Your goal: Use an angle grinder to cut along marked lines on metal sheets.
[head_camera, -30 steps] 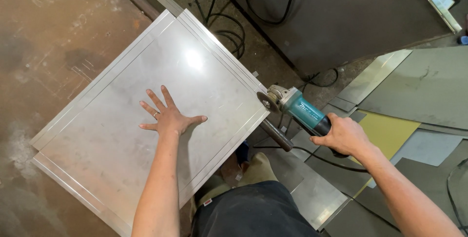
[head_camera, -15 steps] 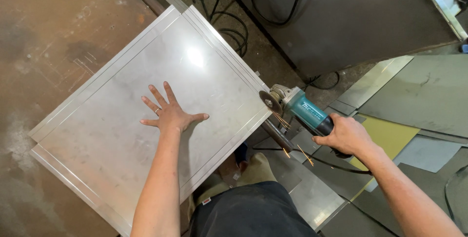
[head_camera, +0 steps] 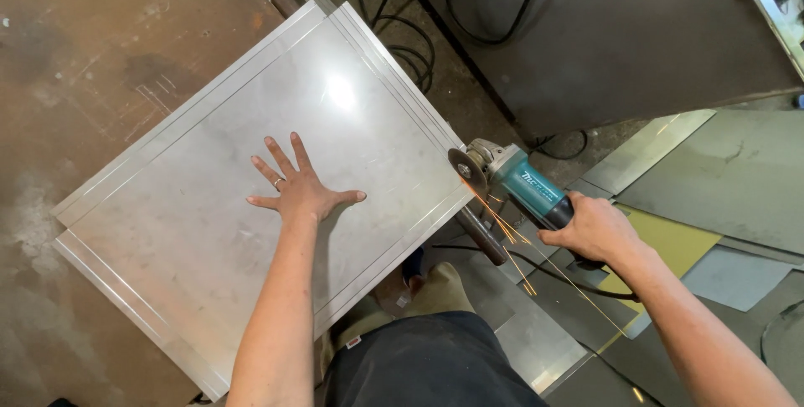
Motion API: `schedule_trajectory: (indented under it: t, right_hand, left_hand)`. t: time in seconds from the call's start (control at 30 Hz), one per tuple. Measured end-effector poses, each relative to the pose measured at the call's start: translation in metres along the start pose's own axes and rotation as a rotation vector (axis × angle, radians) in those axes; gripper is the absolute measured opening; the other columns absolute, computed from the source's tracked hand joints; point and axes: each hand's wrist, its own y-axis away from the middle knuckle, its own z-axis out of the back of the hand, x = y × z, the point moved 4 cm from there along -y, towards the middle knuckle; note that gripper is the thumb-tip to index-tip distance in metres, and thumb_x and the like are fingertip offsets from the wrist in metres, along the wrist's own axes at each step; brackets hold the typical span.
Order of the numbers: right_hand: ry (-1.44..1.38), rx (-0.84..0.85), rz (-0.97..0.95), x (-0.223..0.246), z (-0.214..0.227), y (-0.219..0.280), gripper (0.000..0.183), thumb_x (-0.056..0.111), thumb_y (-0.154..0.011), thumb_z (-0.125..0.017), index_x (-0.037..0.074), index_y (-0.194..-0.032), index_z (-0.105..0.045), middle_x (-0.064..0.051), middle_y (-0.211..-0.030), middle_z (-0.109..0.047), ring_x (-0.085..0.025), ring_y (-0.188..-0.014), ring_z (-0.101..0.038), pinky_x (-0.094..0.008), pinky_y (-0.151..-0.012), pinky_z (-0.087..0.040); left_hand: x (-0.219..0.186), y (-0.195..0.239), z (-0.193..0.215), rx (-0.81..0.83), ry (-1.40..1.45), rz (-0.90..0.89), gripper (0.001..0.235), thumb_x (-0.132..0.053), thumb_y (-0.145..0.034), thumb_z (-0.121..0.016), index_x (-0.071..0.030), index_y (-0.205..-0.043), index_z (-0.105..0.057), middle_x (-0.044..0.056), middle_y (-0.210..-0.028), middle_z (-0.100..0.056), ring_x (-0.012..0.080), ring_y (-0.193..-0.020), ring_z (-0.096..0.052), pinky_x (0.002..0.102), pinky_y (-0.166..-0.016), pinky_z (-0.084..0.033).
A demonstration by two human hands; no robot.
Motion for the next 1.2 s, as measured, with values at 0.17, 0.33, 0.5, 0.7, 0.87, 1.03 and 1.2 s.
schedule_trajectory:
  t: [0.17,0.33,0.5,0.7,0.87,1.03,1.2]
  right_hand:
    - [0.007,-0.016,0.012,0.011,0.002,-0.012,0.075,0.055,-0.064,-0.082,-0.003,-0.11,-0.068,-0.026,-0.095,-0.075,-0.041,-0.093,-0.074,-0.047,-0.086,-0.059]
    - [-0.014,-0.02,0.012,0.034,0.013,-0.021,0.077,0.053,-0.063,-0.083,-0.001,-0.114,-0.067,-0.024,-0.097,-0.076,-0.039,-0.095,-0.074,-0.047,-0.087,-0.058]
    - [-0.042,-0.017,0.007,0.056,0.025,-0.031,0.078,0.052,-0.063,-0.083,0.0,-0.118,-0.067,-0.024,-0.099,-0.076,-0.038,-0.096,-0.075,-0.046,-0.088,-0.059]
    - [-0.054,-0.035,0.023,0.08,0.035,-0.047,0.076,0.051,-0.063,-0.083,-0.002,-0.116,-0.068,-0.024,-0.102,-0.076,-0.038,-0.099,-0.074,-0.046,-0.089,-0.058]
    - [-0.052,-0.062,0.053,0.098,0.041,-0.066,0.077,0.052,-0.064,-0.084,-0.004,-0.114,-0.069,-0.026,-0.103,-0.075,-0.039,-0.099,-0.074,-0.046,-0.09,-0.058]
    - [-0.08,-0.09,0.071,0.125,0.054,-0.079,0.078,0.051,-0.063,-0.084,-0.004,-0.116,-0.069,-0.027,-0.105,-0.075,-0.039,-0.101,-0.074,-0.046,-0.091,-0.058]
    - [-0.093,-0.109,0.1,0.148,0.065,-0.1,0.08,0.05,-0.063,-0.085,-0.005,-0.119,-0.068,-0.027,-0.107,-0.074,-0.039,-0.102,-0.073,-0.046,-0.091,-0.058]
  left_hand:
    - [0.0,0.0,0.0,-0.007,0.013,0.005,0.171,-0.072,-0.037,-0.093,-0.026,-0.164,0.011,0.016,-0.169,0.026,0.0439,-0.15,0.031,0.089,-0.105,0.001]
    - [0.0,0.0,0.002,-0.021,0.016,-0.003,0.17,-0.07,-0.038,-0.094,-0.025,-0.165,0.01,0.015,-0.169,0.025,0.0442,-0.15,0.031,0.089,-0.105,0.002]
    - [-0.001,0.004,0.005,-0.021,0.023,-0.005,0.169,-0.068,-0.038,-0.095,-0.026,-0.165,0.008,0.016,-0.17,0.023,0.0446,-0.151,0.029,0.089,-0.105,0.001]
    - [-0.001,0.01,0.01,-0.026,0.065,-0.016,0.167,-0.065,-0.039,-0.096,-0.026,-0.165,0.006,0.016,-0.169,0.023,0.0439,-0.152,0.028,0.088,-0.105,0.003]
    - [-0.003,0.018,0.017,-0.012,0.082,-0.014,0.164,-0.062,-0.042,-0.097,-0.025,-0.165,0.005,0.016,-0.17,0.022,0.0437,-0.153,0.027,0.087,-0.107,0.002]
    - [-0.005,0.022,0.023,0.014,0.079,-0.015,0.162,-0.061,-0.045,-0.096,-0.025,-0.165,0.007,0.016,-0.17,0.023,0.045,-0.152,0.027,0.087,-0.107,0.002]
    - [-0.006,0.025,0.028,0.025,0.071,-0.008,0.161,-0.062,-0.047,-0.096,-0.024,-0.165,0.009,0.015,-0.17,0.024,0.0439,-0.152,0.027,0.086,-0.108,0.001]
